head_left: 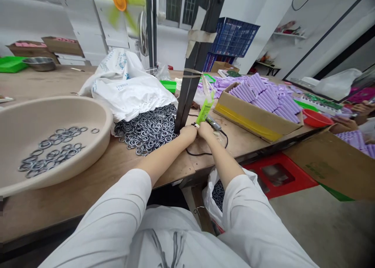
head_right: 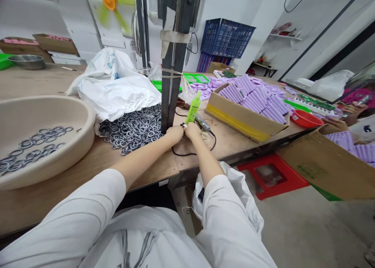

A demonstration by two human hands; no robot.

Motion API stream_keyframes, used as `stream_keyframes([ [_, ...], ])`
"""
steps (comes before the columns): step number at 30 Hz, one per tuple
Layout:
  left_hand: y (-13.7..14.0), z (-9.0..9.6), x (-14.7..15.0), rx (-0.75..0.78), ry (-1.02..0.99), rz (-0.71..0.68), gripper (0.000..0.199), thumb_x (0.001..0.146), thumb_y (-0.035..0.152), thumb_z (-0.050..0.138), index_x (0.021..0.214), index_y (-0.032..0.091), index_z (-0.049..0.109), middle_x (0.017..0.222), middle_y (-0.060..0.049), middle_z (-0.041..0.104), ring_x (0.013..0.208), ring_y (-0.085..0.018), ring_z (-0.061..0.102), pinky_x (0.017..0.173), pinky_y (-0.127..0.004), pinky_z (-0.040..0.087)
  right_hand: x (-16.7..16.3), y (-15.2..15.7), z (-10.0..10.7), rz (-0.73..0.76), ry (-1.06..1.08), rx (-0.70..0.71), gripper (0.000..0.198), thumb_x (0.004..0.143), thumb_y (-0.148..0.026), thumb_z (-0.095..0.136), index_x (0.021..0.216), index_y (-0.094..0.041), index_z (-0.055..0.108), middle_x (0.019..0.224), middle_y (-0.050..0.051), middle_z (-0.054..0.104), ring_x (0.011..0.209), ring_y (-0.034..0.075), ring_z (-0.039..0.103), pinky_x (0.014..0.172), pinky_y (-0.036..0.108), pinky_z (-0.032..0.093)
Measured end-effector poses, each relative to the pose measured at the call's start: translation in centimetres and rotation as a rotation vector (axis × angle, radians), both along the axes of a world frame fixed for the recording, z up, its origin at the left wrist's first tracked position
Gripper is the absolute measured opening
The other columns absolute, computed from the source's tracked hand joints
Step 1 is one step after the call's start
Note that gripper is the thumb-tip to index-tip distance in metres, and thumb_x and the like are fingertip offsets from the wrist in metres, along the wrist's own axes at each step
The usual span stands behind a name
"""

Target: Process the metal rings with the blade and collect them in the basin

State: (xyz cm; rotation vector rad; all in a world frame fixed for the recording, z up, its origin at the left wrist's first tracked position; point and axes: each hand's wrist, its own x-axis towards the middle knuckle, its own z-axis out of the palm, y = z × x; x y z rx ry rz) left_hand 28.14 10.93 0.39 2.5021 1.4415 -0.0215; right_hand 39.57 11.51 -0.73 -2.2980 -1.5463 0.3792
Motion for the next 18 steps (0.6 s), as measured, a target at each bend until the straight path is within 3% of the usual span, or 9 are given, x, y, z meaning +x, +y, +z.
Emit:
stream_keyframes([
  [3,0.9,0.1,0.0,-0.007,-0.013,0.014,0.035,0.094,0.035,0.062,0.121,0.013,0.062,0.122,-0.012,0.064,0.107,-0.023,0.064,0.092,-0.045,0.056,1.2,-1.0,-0.4,-0.013,0.27,0.118,0.026,0.086,-0.034,0.065,0.07,-0.014,0.062,0.073,0.008,0.067,0.067,0.016,0.061,0.059,0.025,0.042],
  [6,1.3,0.5,0.1,-0.008,-0.031,-0.002,0.034,0.094,0.036,0.062,0.12,0.014,0.063,0.122,-0.012,0.064,0.107,-0.023,0.064,0.092,-0.045,0.056,1.8,-2.2,-0.4,-0.039,0.556,0.204,0.032,0.087,-0.043,0.06,0.068,-0.019,0.052,0.058,-0.002,0.054,0.045,0.008,0.038,0.045,0.023,0.032],
  [10,0.8,1.5,0.0,0.02,-0.081,-0.041,0.034,0.095,0.036,0.06,0.121,0.013,0.062,0.12,-0.013,0.065,0.107,-0.023,0.065,0.093,-0.044,0.055,1.8,-3.6,-0.2,-0.043,0.827,0.283,0.032,0.083,-0.047,0.061,0.072,-0.022,0.047,0.059,-0.005,0.048,0.04,0.005,0.025,0.039,0.021,0.025],
  [13,-1.0,2.8,-1.3,0.078,-0.141,-0.071,0.029,0.098,0.023,0.051,0.122,0.01,0.062,0.118,-0.017,0.066,0.107,-0.025,0.067,0.092,-0.04,0.053,1.9,-5.0,0.2,-0.031,0.918,0.338,0.035,0.08,-0.052,0.061,0.073,-0.023,0.044,0.06,-0.006,0.045,0.041,0.005,0.023,0.038,0.021,0.021],
  [18,-5.6,5.1,-8.2,0.198,-0.259,-0.029,0.033,0.094,0.021,0.047,0.125,0.019,0.058,0.123,-0.012,0.065,0.108,-0.027,0.066,0.088,-0.037,0.052,-0.2,-7.8,0.3,0.091,0.909,0.366,0.037,0.076,-0.057,0.06,0.07,-0.023,0.048,0.057,-0.007,0.041,0.043,0.006,0.019,0.042,0.024,0.018],
])
